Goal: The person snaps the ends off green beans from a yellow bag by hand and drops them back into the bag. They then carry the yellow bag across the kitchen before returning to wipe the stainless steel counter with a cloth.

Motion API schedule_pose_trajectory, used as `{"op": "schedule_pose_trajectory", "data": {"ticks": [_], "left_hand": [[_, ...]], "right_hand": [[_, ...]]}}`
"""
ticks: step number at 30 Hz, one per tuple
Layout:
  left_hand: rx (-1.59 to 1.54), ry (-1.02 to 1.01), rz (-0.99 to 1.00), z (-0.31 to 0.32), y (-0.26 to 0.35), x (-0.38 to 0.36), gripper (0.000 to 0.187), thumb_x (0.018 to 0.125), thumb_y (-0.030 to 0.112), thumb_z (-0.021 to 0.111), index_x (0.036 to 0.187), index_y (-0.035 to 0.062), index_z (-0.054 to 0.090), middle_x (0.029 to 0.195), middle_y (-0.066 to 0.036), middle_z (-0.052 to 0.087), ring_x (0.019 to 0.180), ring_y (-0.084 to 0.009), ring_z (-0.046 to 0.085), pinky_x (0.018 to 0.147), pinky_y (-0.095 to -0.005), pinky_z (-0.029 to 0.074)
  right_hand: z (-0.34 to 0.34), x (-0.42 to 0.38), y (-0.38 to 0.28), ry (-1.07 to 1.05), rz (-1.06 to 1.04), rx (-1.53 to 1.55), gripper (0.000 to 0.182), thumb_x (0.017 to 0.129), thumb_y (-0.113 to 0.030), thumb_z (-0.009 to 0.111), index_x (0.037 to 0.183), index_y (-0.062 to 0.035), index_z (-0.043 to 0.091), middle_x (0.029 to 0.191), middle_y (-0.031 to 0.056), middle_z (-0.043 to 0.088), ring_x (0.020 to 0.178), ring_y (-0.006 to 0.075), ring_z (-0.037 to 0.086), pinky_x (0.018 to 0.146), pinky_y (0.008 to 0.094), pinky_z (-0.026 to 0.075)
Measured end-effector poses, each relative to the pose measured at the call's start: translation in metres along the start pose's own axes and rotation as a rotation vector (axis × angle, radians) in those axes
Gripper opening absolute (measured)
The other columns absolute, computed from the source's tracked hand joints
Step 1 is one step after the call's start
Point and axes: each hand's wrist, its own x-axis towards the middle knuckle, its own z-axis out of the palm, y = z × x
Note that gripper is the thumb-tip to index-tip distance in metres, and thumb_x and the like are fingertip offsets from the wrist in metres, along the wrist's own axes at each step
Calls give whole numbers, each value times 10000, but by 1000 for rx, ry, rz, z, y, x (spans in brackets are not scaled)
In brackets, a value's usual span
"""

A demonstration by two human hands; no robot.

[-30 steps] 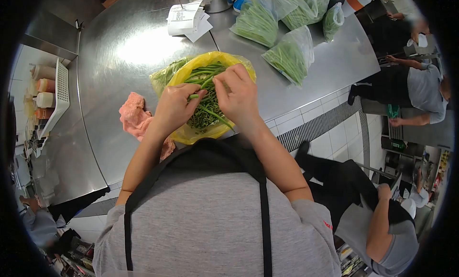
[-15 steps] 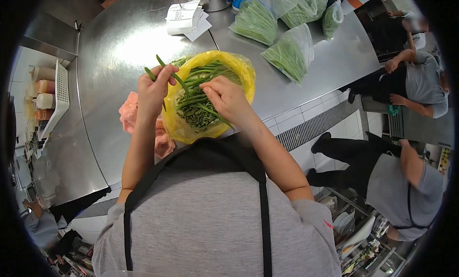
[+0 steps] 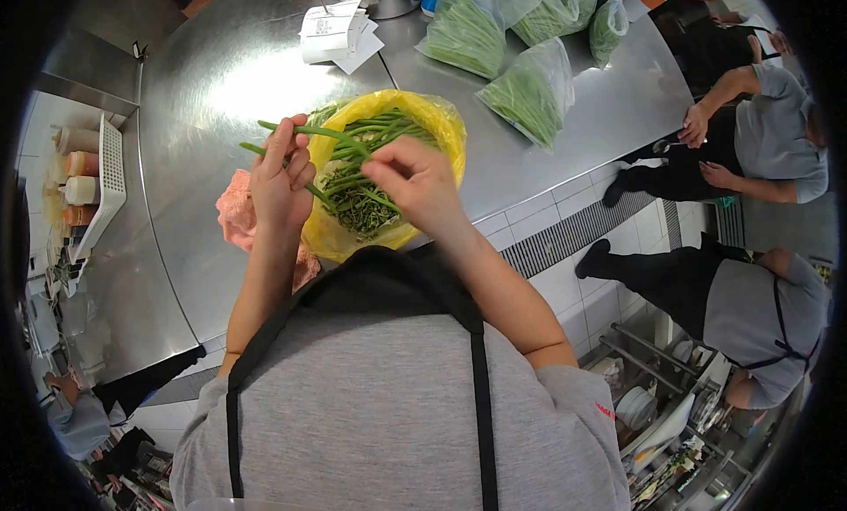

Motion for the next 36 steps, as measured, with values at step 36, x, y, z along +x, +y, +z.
{"op": "schedule_pose_trajectory", "data": {"ticks": [36], "left_hand": [[1638,-618,592,4,-19,-8,168,709,135,651,810,28,571,750,-101,574,609,-276,584,558,-361,473]], "right_hand": [[-34,-33,-16,-5,-150,-1020,76,752,-113,599,765,-39,585,759,75,545,664,260,560,587,350,462]]}}
